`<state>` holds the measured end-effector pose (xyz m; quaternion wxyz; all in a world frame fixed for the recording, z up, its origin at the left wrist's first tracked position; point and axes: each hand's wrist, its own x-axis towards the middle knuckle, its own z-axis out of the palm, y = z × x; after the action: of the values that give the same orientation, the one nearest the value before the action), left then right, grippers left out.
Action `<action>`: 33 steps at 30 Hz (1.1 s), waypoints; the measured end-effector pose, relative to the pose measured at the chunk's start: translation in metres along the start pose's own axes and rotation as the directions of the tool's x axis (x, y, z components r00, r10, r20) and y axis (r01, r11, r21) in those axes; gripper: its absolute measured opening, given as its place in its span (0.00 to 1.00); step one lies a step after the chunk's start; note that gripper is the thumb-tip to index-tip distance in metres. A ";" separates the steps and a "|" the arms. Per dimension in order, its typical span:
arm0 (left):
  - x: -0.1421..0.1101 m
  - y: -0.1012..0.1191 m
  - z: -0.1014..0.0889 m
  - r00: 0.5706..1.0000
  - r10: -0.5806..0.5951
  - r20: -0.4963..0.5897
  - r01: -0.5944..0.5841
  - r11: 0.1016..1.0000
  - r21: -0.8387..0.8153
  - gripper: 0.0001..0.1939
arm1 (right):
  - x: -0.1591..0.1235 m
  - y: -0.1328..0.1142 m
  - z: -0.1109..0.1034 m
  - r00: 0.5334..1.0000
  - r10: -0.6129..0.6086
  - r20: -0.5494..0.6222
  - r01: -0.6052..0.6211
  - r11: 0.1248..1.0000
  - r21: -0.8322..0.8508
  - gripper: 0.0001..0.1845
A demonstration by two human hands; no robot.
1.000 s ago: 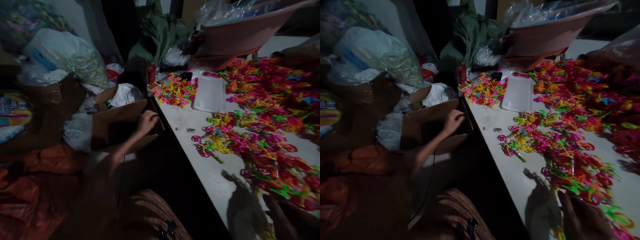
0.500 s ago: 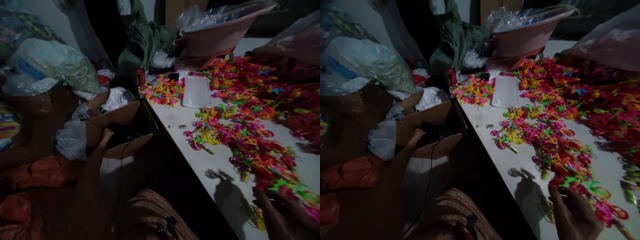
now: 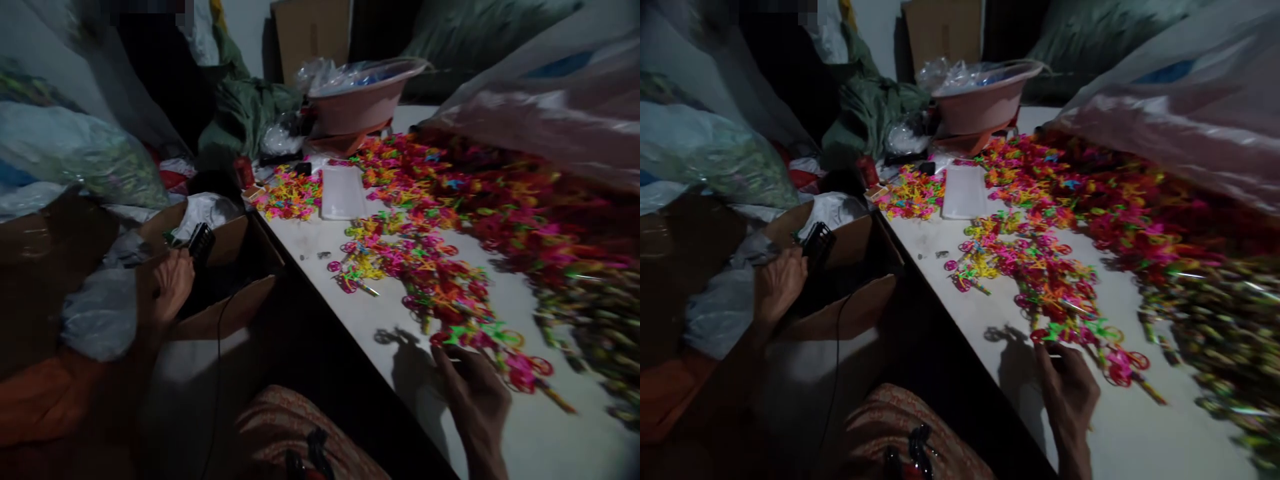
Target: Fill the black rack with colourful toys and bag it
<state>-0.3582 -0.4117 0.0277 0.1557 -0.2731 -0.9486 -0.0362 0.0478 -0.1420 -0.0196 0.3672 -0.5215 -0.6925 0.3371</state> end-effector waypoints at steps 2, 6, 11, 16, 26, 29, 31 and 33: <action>0.011 0.033 -0.007 0.991 0.110 -0.080 -0.111 0.994 -0.003 0.23 | 0.001 0.006 0.001 0.999 -0.047 -0.010 0.047 0.999 -0.015 0.25; 0.027 0.116 0.000 0.891 0.443 -0.103 -0.450 0.890 -0.066 0.21 | 0.000 0.015 0.000 0.996 -0.086 -0.013 0.085 0.996 -0.039 0.25; 0.029 0.191 0.029 0.786 0.617 -0.033 -0.614 0.774 -0.153 0.21 | -0.004 0.009 -0.007 0.992 -0.121 0.026 0.123 0.991 -0.057 0.23; 0.050 0.204 0.025 0.849 0.487 -0.206 -0.521 0.835 -0.178 0.19 | -0.004 0.007 -0.017 0.989 -0.145 -0.010 0.145 0.989 -0.030 0.23; 0.006 0.224 -0.011 0.594 0.595 -0.541 -0.765 0.627 -0.150 0.13 | -0.019 0.028 -0.022 0.996 -0.072 0.057 0.069 0.996 0.056 0.20; -0.054 0.237 -0.002 0.316 0.641 -0.699 -0.943 0.291 -0.160 0.14 | -0.009 0.034 -0.015 0.990 -0.131 0.050 0.132 0.991 -0.011 0.19; -0.088 0.242 0.007 0.195 0.656 -0.729 -0.979 0.088 -0.183 0.15 | 0.004 0.034 -0.011 0.984 -0.176 -0.012 0.175 0.983 -0.059 0.19; -0.112 0.242 0.016 0.121 0.666 -0.736 -0.976 -0.057 -0.212 0.15 | 0.019 0.032 -0.009 0.978 -0.206 -0.015 0.205 0.976 -0.074 0.18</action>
<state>-0.1443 -0.2603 -0.0268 0.2254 -0.8237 -0.4018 -0.3306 0.0674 -0.1151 -0.0388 0.3886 -0.4638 -0.7503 0.2663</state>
